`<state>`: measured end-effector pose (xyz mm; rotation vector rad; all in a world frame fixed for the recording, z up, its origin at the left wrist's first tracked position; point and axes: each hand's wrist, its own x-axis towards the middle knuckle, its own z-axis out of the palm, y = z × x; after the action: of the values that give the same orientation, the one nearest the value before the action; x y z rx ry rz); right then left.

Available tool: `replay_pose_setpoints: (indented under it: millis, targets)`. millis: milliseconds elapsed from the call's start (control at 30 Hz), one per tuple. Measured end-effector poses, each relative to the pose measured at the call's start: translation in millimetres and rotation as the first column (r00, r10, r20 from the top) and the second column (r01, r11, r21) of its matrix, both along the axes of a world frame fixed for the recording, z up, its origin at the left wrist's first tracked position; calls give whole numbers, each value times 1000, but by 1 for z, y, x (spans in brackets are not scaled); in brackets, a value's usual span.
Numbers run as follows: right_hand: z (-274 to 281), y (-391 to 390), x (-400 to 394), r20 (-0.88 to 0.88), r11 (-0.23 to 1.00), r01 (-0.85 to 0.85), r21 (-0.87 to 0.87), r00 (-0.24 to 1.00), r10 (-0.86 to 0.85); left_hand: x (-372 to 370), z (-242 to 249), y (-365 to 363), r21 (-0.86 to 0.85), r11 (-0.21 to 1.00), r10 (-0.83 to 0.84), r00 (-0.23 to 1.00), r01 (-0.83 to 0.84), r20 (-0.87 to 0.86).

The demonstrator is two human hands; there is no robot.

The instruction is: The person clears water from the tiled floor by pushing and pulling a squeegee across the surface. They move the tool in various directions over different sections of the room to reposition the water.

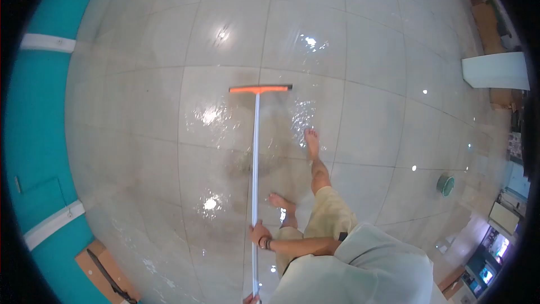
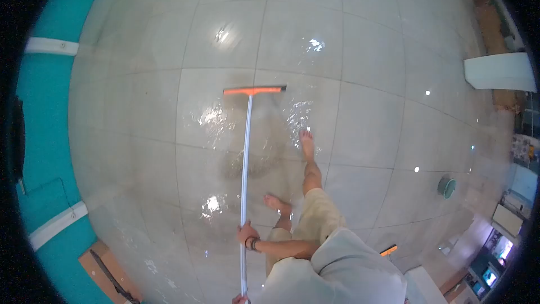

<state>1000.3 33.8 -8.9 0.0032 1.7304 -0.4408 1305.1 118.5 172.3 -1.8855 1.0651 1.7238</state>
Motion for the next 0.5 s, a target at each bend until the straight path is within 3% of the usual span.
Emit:
replay_pose_setpoints:
  millis: [67,100,133,167,200,233,267,367,400,500]
  targets:
    - [-36,-10,-102,-160,999,35,-17,986,-37,-160,-43,-42,182,975,136,991,-131,-16]
    - [-55,-14,-157,-261,998,60,-34,963,-67,-184,-99,-38,107,994,29,991,-15,-132]
    - [-79,-21,-213,-397,997,68,19,916,-55,-227,-150,-34,9,999,49,969,-48,-244]
    - [-102,-26,-274,-543,997,82,-3,837,-71,-290,-188,-43,-78,990,-136,931,116,-339]
    - [-115,-33,-342,-600,997,70,46,800,-28,-379,-191,-55,-124,990,-115,898,68,-425]
    - [-131,-36,-409,-652,987,154,-39,745,-142,-448,-210,-64,-213,962,-251,868,172,-430]
    - [-132,-43,-477,-703,982,174,-68,691,-171,-503,-252,-59,-30,999,13,880,-31,-475]
    - [-135,-51,-638,-793,992,104,-68,598,-117,-692,-205,-101,97,990,136,800,-98,-584]
    - [-138,-52,-678,-843,997,48,-67,532,-82,-726,-186,-107,139,984,170,801,-109,-575]
    - [-133,-48,-717,-764,995,99,-7,641,-69,-742,-158,-102,181,982,138,827,-44,-545]
